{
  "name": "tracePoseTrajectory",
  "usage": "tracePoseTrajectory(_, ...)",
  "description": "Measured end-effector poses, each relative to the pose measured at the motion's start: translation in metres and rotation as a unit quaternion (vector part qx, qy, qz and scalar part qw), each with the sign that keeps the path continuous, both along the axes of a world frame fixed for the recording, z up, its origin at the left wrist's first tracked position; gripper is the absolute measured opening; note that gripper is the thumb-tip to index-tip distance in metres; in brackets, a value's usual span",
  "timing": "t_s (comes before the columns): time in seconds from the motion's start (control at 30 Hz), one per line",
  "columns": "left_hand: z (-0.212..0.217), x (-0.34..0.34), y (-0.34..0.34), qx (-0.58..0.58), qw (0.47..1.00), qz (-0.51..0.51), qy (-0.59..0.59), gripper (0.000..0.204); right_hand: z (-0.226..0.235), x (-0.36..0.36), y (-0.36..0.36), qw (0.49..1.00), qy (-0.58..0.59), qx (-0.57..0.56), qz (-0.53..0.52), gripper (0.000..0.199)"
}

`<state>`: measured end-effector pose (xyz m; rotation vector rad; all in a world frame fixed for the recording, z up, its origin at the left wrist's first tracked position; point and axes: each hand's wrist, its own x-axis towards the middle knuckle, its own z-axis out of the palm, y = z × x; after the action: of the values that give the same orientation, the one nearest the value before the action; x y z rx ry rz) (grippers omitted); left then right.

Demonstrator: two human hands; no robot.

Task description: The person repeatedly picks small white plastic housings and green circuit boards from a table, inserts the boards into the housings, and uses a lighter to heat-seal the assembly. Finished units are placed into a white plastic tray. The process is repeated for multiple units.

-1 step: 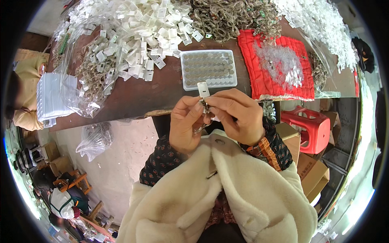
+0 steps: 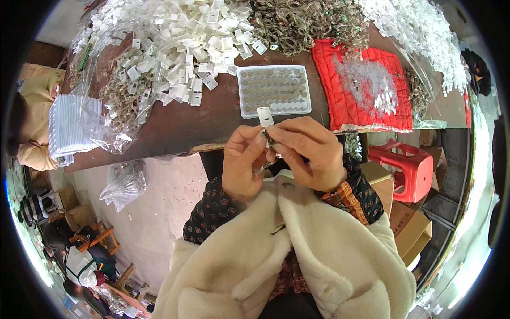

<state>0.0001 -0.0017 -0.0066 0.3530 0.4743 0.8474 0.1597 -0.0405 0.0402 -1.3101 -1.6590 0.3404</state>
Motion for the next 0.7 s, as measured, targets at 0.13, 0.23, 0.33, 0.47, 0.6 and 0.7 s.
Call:
tracePoseTrajectory(0.13, 0.0, -0.001, -0.001, 0.004, 1.0, 0.018, 0.002, 0.011, -0.004, -0.004, 0.001, 0.997, -0.046, 0.053, 0.01, 0.034)
tracePoseTrajectory(0.23, -0.001, -0.002, -0.002, 0.02, 1.0, 0.022, 0.006, 0.009, -0.005, -0.007, 0.0, 0.996, -0.057, 0.066, 0.003, 0.035)
tracePoseTrajectory(0.33, 0.0, -0.004, -0.004, 0.027, 0.999, 0.025, 0.022, 0.01, -0.002, -0.008, -0.003, 0.999, -0.023, 0.038, 0.005, 0.031)
tracePoseTrajectory(0.47, 0.003, -0.005, -0.006, 0.042, 0.998, 0.007, 0.037, 0.011, 0.002, -0.007, -0.007, 0.985, 0.147, -0.088, -0.001, 0.023)
tracePoseTrajectory(0.6, 0.002, -0.006, -0.004, 0.036, 0.999, -0.008, 0.034, 0.012, 0.004, -0.006, -0.007, 0.973, 0.192, -0.128, -0.008, 0.018)
tracePoseTrajectory(0.7, -0.002, -0.008, 0.001, 0.025, 0.999, -0.036, 0.0, 0.012, 0.005, -0.003, -0.006, 0.976, 0.163, -0.143, 0.004, 0.018)
